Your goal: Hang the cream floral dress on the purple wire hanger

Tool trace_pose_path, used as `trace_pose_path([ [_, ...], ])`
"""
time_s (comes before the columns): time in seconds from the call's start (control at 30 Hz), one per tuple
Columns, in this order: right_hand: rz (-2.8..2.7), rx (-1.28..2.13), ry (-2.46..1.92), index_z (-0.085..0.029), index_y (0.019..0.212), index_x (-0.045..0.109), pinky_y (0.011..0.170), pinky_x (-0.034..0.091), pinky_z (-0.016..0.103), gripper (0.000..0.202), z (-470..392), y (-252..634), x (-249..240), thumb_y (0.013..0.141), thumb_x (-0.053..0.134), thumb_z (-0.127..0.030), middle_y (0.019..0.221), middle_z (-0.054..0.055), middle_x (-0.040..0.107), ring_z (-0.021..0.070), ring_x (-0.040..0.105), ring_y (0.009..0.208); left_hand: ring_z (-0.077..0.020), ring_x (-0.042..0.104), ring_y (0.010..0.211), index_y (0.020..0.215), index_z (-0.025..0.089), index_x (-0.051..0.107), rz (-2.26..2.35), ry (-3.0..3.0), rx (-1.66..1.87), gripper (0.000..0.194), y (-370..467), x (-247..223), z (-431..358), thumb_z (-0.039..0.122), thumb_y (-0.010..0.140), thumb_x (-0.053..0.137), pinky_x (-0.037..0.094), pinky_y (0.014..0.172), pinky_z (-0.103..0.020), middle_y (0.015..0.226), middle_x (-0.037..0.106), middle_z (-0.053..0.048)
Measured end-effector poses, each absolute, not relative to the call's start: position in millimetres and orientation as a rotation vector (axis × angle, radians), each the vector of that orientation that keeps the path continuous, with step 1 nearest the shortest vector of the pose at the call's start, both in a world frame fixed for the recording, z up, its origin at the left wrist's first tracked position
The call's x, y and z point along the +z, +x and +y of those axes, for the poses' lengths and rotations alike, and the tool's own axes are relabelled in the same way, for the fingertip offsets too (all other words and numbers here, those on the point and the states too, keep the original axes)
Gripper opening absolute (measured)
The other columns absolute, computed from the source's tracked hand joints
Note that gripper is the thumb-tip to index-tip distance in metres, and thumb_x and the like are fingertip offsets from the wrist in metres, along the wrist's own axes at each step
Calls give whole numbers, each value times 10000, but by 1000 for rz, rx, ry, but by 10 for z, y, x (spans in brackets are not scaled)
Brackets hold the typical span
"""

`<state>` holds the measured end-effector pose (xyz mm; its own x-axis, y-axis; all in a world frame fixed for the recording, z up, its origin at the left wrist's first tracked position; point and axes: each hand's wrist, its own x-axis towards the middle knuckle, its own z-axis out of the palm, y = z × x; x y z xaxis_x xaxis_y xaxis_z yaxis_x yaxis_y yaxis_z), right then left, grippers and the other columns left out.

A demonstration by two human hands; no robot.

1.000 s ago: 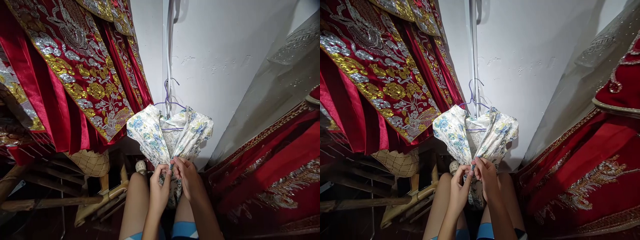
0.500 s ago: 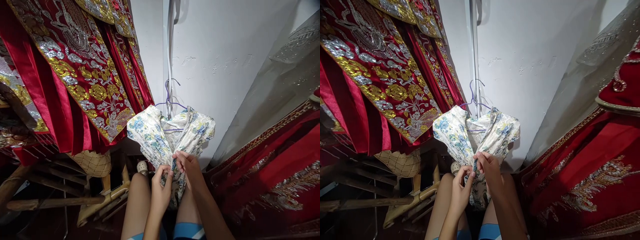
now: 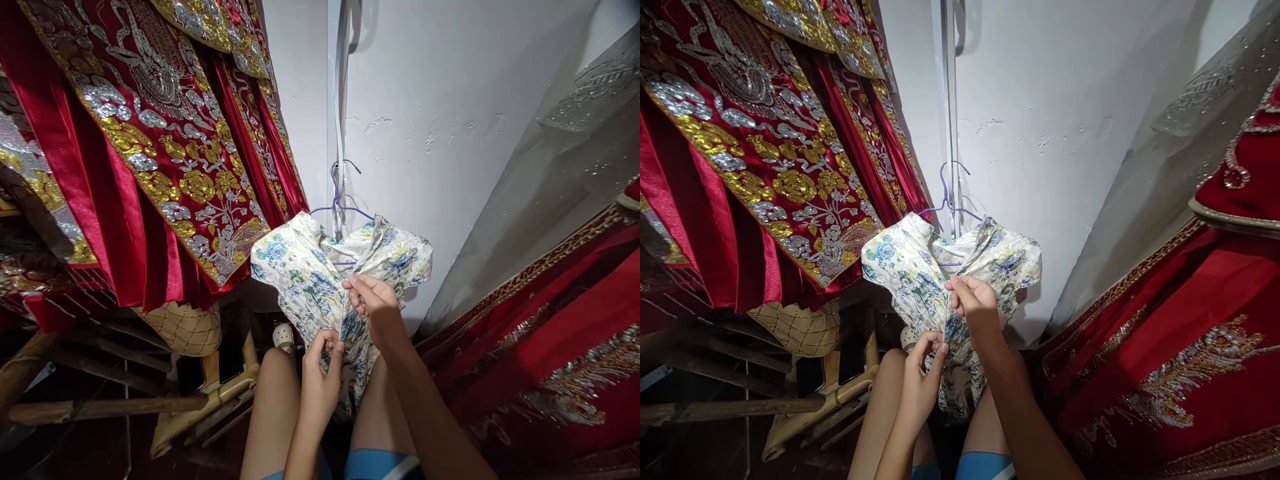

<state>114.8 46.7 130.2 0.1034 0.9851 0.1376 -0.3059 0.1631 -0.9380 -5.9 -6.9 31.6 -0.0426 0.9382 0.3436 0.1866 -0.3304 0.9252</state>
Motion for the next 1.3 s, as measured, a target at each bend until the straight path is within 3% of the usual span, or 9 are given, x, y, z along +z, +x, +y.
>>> trace_pose_path([
  [0.43,-1056,1055,-774,-131,707,716,436,291,206,301,948,1230,1794,743,779,-423,554,-15,596,44,381,442,-188,544,765,867,192,585,1211,1556,1369,257,-5,288,60,435,945,556,414,724,-267,761,558,-10],
  [0.73,-1026,943,-737,-142,726,714,414,270,195,231,1022,1340,1967,789,728,-364,563,-30,568,41,377,445,-166,530,682,831,183,578,1178,1535,1307,263,110,79,54,423,937,564,419,653,-254,705,546,0],
  [0.83,-1069,941,-718,-141,754,721,423,275,195,233,999,1340,1960,810,722,-367,567,-30,572,42,385,446,-175,554,726,825,182,588,1198,1566,1281,260,102,78,107,416,937,572,434,694,-262,739,575,-10],
  [1.0,-1111,918,-713,-147,784,718,442,276,211,221,929,1321,1913,825,691,-362,554,-37,567,53,386,447,-191,622,811,877,185,667,1073,1807,1238,253,-46,699,364,373,980,533,460,764,-280,818,663,-29],
  [1.07,-1136,924,-720,-150,770,710,443,268,213,206,898,1314,1914,824,683,-347,545,-34,568,59,389,448,-172,621,783,1063,192,671,1050,1877,1453,206,-94,1112,522,338,981,552,474,774,-283,825,675,-17],
  [1.17,-1183,929,-722,-156,745,689,448,268,216,172,877,1300,1931,816,672,-312,523,-35,559,68,395,449,-158,614,779,1327,198,578,1006,2050,1742,350,-110,1686,786,299,994,546,482,771,-290,885,675,-21],
  [1.3,-1220,840,-718,-174,710,639,468,283,223,169,953,1270,1886,813,662,-307,517,-47,522,81,412,476,-173,613,828,958,155,675,1010,2524,1667,163,-82,2106,1028,259,987,553,452,773,-300,885,684,-37],
])
